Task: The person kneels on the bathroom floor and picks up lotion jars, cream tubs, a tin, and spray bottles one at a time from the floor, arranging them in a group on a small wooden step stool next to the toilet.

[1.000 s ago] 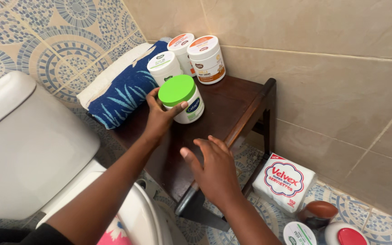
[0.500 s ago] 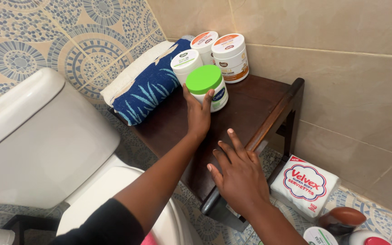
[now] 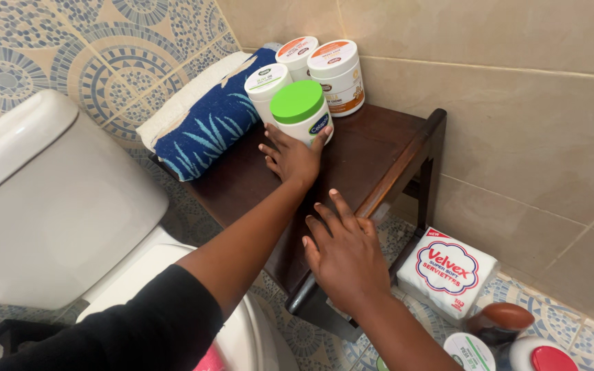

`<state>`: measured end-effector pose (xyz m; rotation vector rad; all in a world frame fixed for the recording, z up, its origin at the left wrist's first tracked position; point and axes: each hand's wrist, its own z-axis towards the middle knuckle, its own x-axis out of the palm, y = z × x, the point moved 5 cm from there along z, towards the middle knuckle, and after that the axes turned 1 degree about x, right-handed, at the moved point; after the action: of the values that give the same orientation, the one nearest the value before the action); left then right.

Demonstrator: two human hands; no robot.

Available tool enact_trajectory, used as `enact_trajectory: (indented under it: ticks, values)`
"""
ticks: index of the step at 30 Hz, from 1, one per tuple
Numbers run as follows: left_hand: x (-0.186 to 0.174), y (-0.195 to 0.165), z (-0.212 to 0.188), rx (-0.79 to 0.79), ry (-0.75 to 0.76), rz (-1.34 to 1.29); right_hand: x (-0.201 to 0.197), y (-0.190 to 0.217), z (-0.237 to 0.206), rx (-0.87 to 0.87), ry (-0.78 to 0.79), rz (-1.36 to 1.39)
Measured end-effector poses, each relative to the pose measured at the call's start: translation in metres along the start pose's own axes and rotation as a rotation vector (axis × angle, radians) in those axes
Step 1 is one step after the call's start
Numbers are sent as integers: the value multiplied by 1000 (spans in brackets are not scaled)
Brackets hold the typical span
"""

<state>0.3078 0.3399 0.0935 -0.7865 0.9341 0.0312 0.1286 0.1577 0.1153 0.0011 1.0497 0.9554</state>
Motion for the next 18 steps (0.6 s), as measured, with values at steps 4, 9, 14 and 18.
enact_trajectory:
  ticks: [4, 9, 14, 18]
  values:
    - [2, 0, 4, -10, 39, 33, -2, 1, 1, 0, -9, -13]
    - [3, -4, 6, -2, 25, 40, -3, 1, -1, -6, -14, 4]
    - [3, -9, 7, 0, 25, 26, -1, 1, 0, 9, 15, 9]
    - [3, -9, 7, -23, 37, 33, 1, 0, 0, 14, 43, 3]
